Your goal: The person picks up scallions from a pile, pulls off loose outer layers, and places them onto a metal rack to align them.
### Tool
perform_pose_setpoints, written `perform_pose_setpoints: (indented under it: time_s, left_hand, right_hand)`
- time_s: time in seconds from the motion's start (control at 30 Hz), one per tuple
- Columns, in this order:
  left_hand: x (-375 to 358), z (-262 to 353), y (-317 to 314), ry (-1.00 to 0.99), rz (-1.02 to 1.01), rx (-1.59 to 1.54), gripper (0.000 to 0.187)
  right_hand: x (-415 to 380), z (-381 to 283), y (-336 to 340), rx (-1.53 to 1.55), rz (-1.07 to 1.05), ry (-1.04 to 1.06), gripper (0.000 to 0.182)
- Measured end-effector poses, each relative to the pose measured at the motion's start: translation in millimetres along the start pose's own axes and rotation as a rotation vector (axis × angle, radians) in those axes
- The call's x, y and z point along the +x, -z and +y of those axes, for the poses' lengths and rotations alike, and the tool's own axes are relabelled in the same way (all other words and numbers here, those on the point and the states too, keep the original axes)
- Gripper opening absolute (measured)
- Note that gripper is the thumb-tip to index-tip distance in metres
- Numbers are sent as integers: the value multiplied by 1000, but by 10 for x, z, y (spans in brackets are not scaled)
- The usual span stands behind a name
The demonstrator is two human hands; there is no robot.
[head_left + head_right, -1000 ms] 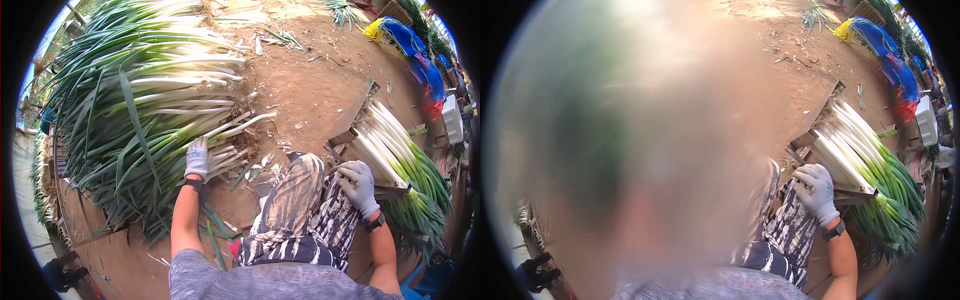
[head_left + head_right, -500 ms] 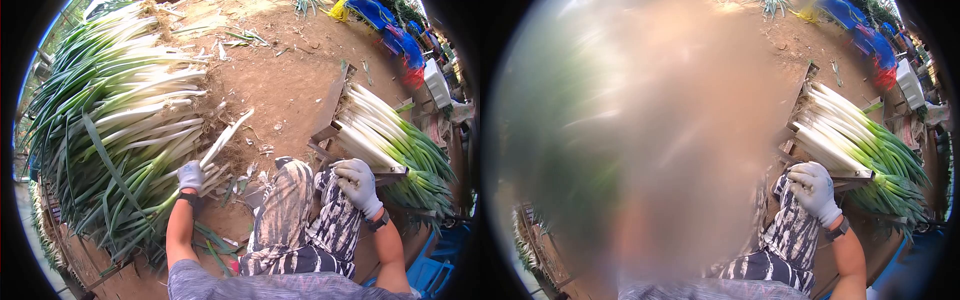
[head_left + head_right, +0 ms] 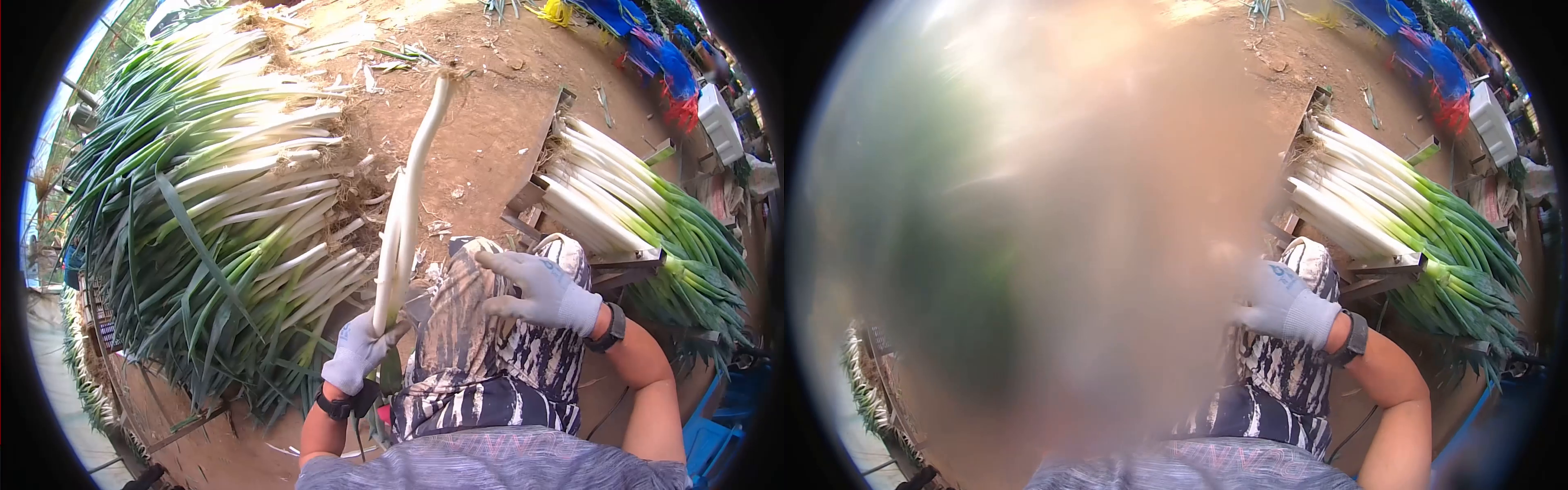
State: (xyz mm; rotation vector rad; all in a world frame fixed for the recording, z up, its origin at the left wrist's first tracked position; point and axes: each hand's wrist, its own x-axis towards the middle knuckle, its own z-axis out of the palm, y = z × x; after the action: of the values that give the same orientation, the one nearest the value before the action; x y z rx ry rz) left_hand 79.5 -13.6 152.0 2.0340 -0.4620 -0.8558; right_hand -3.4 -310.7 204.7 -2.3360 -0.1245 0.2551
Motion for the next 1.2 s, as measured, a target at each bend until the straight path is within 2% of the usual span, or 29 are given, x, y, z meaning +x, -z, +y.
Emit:
perform_pose_setpoints:
  time_s: [0.03,0.07,0.13,0.23,0.3,0.33,0.37,0.4,0.43,0.47,0.53,0.57,0.63,0.77,0.87,0.93,1.0,1.03,1.13,1.17,1.2]
  left_hand:
    - [-21,-32,-47,-80,-35,-41,40]
    - [-39,-36,-87,-157,-74,-85,39]
    - [-67,74,-126,-138,-155,-169,38]
    - [-125,154,-129,-136,-255,-352,38]
    - [-140,69,-102,-193,-316,-546,38]
    - [-151,113,-66,-202,-256,-448,39]
    - [-170,184,-23,-211,-193,-352,39]
    - [-201,248,13,-215,-131,-257,39]
    - [-232,292,41,-108,-116,-244,38]
    - [-250,273,42,-126,-98,-236,38]
    - [-283,161,-3,-164,-70,-219,38]
    - [-294,71,-48,-163,-81,-278,38]
    - [-313,167,-18,-219,-82,-330,39]
    - [-336,476,111,-202,-111,-504,41]
    - [-235,453,259,-131,-332,-406,41]
    - [-235,394,240,-135,-386,-531,36]
    - [-209,266,222,-101,-500,-551,34]
    - [-226,180,223,-129,-585,-731,30]
    - [-335,26,324,43,-763,-492,31]
    - [-442,-24,286,146,-718,-633,33]
    - [-501,13,339,161,-741,-606,35]
  right_hand:
    - [59,-78,-46,68,-9,33,64]
    - [142,-190,-76,283,-46,19,61]
    - [312,-400,-122,710,-119,4,56]
    - [390,-534,-291,735,-258,-28,44]
    - [471,-569,-551,980,-233,-78,41]
    - [519,-606,-592,1097,-223,-100,39]
    - [567,-628,-574,994,-158,-56,42]
    - [635,-665,-548,1099,-75,-13,46]
    - [728,-693,-517,1202,7,28,49]
    - [806,-708,-463,1306,89,68,52]
    - [935,-764,-177,1545,118,147,68]
    - [938,-808,-64,1644,94,234,69]
    - [920,-866,-15,1706,71,294,69]
    - [810,-1070,-336,1556,5,174,67]
    - [787,-1131,-582,1500,-90,84,63]
    - [765,-1058,-616,1540,-93,33,57]
    - [741,-1052,-719,1600,-67,91,49]
    - [729,-1012,-778,1634,-72,101,48]
    - [719,-875,-1023,1816,-144,173,42]
    - [710,-825,-1099,1882,-176,167,42]
    - [700,-797,-1165,1949,-210,159,41]
